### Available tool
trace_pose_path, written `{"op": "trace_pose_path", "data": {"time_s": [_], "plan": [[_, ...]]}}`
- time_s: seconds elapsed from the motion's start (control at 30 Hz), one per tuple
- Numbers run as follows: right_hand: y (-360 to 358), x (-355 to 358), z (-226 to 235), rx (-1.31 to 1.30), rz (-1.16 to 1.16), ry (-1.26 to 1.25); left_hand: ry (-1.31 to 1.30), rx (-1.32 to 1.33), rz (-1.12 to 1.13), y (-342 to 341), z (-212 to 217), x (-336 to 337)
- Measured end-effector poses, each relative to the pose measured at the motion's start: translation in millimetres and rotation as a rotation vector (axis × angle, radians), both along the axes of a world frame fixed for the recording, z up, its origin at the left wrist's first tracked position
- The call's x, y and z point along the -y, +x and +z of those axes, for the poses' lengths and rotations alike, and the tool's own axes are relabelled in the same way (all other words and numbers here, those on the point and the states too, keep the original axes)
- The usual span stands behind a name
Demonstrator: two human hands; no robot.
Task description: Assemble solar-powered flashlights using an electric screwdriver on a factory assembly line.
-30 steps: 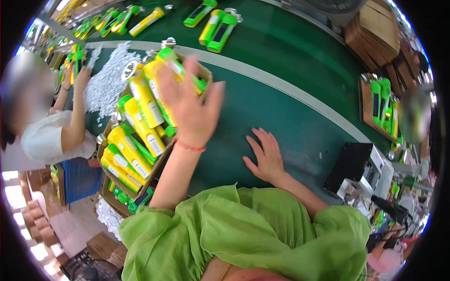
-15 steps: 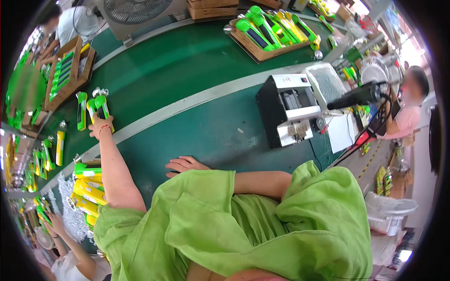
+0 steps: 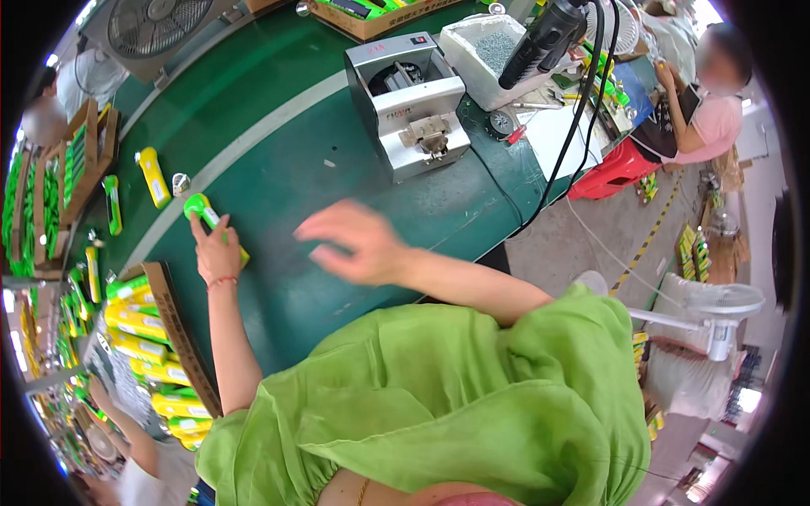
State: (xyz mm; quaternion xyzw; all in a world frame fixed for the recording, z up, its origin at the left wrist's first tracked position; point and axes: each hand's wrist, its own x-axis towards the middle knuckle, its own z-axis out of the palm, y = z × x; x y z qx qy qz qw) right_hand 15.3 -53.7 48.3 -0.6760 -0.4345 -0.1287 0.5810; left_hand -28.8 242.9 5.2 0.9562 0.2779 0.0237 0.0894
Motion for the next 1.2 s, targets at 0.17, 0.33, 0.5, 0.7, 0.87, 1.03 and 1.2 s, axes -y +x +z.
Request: {"op": "trace_pose_path", "data": {"time_s": [0.17,0.33,0.5,0.7,0.87,1.03,1.2], "plan": [[92.7,128.8,41.0,-0.244,-0.789,0.328,-0.134,0.083,-0.055,-57.4,25.1,67.5],[183.5,170.8,58.6,-0.136,-0.887,0.04,0.359,-0.358,-0.411,-59.7,64.1,97.8],[179.2,206.7,66.8,-0.128,-0.64,-0.072,0.539,-0.047,-0.807,-51.5,46.0,100.5],[173.1,224.1,74.7,-0.059,-0.472,0.147,-0.041,0.126,-0.85,2.4,23.4,220.1],[197.6,221.0,101.0,-0.159,-0.162,0.274,-0.04,0.204,-0.886,26.9,17.2,255.3],[156.3,191.7,128.4,-0.064,0.022,0.248,-0.087,0.219,-0.886,32.8,16.1,259.6],[128.6,152.6,93.1,-0.215,0.16,0.378,-0.082,0.237,-0.862,37.3,8.2,263.4]]}}
